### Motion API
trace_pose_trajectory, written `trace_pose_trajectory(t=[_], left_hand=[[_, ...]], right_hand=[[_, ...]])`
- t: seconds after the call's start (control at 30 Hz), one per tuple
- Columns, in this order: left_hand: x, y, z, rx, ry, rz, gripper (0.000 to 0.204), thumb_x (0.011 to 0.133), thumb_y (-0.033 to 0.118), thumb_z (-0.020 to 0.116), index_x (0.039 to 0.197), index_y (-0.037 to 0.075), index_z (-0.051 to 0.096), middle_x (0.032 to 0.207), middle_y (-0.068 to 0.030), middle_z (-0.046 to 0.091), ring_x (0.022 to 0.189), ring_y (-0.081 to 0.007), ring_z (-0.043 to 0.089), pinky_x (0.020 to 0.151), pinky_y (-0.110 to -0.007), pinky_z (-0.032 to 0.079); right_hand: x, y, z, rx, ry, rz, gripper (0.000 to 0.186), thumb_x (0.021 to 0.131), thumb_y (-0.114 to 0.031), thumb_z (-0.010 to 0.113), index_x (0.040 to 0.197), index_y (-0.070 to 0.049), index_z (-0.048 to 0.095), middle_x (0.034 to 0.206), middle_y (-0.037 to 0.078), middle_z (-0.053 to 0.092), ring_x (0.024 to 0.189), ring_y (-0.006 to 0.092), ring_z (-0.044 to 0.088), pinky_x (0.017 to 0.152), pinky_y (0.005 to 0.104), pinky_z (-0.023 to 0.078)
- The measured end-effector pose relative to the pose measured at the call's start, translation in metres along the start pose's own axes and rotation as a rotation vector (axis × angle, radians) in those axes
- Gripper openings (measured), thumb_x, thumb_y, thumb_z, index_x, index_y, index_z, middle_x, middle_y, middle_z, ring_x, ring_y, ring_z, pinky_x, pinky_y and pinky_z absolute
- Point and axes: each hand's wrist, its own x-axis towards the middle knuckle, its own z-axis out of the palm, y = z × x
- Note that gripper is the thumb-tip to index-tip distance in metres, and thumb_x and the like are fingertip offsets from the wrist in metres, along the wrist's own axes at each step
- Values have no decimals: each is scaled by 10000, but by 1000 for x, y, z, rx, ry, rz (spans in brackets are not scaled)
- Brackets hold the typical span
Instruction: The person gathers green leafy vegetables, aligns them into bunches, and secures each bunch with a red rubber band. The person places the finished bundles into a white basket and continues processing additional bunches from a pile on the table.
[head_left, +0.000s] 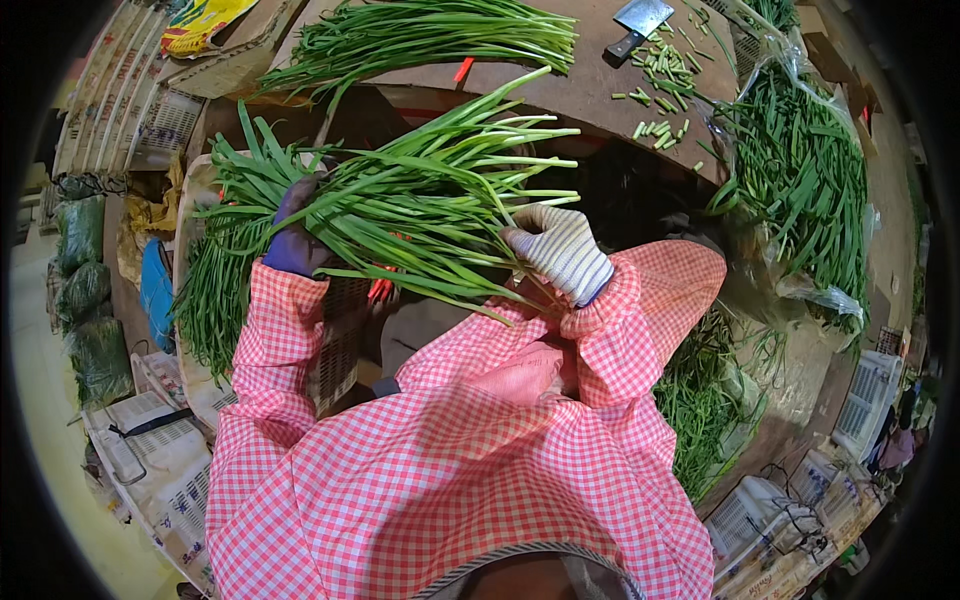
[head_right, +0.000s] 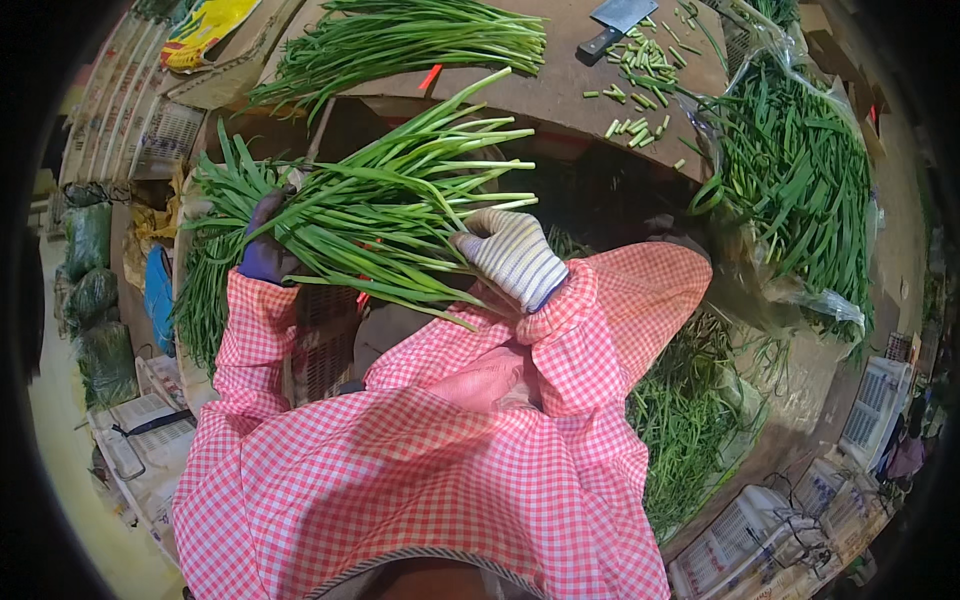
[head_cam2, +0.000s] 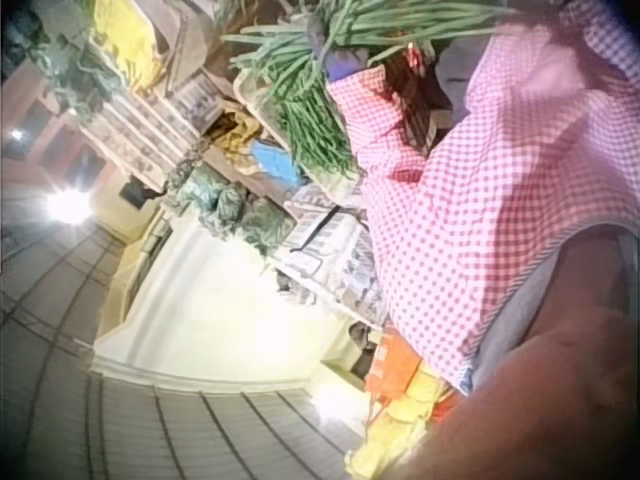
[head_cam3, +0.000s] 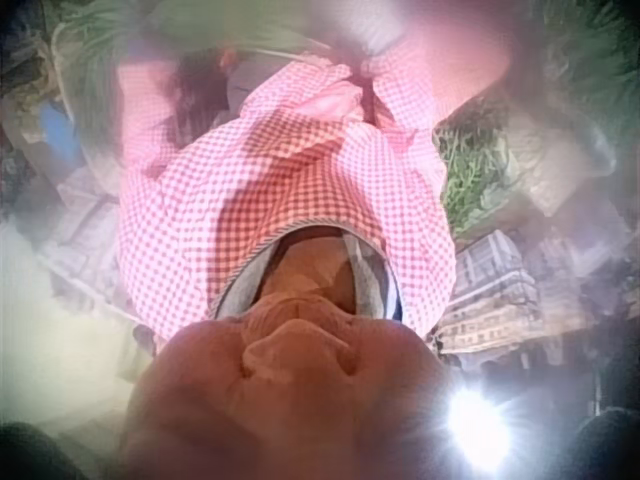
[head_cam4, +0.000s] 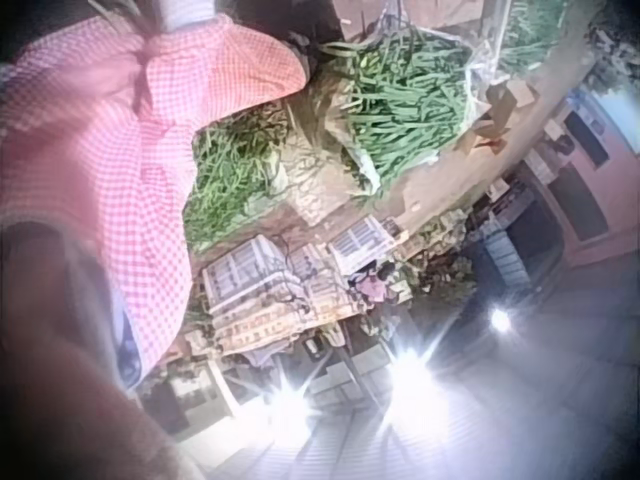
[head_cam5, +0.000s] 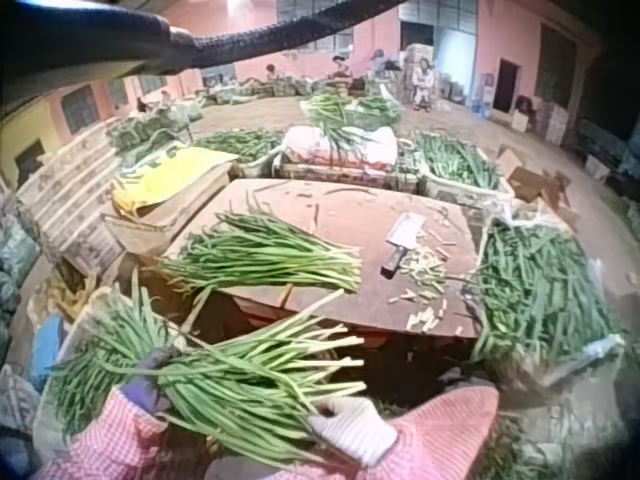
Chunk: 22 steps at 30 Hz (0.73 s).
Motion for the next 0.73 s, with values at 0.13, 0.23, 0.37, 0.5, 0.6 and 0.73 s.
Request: trace_pose_trajectory(t=[0.13, 0.23, 0.37, 0.5, 0.6, 0.73], left_hand=[[1, -3, 5, 302, -64, 169, 277, 880, 190, 471, 1102, 27, 504, 1083, -166, 568, 989, -290, 567, 843, -436, 482], [6, 0, 7, -146, 91, -57, 229, 858, 186, 501, 1010, 27, 562, 1023, -158, 601, 945, -294, 582, 812, -441, 492], [12, -7, -5, -232, -82, 1, 256, 846, 158, 525, 1055, 10, 533, 1091, -161, 565, 999, -280, 562, 873, -421, 470], [11, -6, -11, -262, -78, -46, 253, 853, 150, 513, 1050, -8, 530, 1069, -164, 578, 1009, -291, 554, 910, -437, 436], [13, -7, -7, -265, 21, -5, 241, 869, 144, 479, 1044, -15, 528, 1085, -161, 560, 1009, -289, 545, 903, -438, 436], [20, -16, -23, -178, -181, 121, 322, 862, 196, 496, 1113, -5, 518, 1145, -161, 541, 1069, -304, 520, 950, -471, 396]], right_hand=[[3, -10, -11, -411, -1, -94, 306, 740, -287, 614, 957, -73, 644, 771, 147, 641, 709, 267, 632, 666, 341, 495], [7, -5, -16, -632, -17, -97, 258, 722, -278, 597, 914, -115, 655, 738, 133, 623, 684, 292, 608, 640, 373, 487], [-2, 15, -42, -766, -8, -12, 214, 706, -254, 598, 846, -101, 649, 734, 145, 605, 694, 310, 596, 631, 397, 474], [-38, 66, -87, -755, 216, 155, 202, 717, -241, 633, 842, -83, 650, 717, 138, 624, 672, 283, 607, 624, 376, 474], [-81, 86, -127, -489, 320, 277, 194, 728, -190, 657, 859, -47, 664, 706, 116, 643, 635, 200, 618, 616, 305, 480], [-113, 82, -142, -262, 354, 357, 190, 763, -177, 643, 888, -38, 677, 710, 113, 661, 639, 164, 626, 626, 277, 484]])
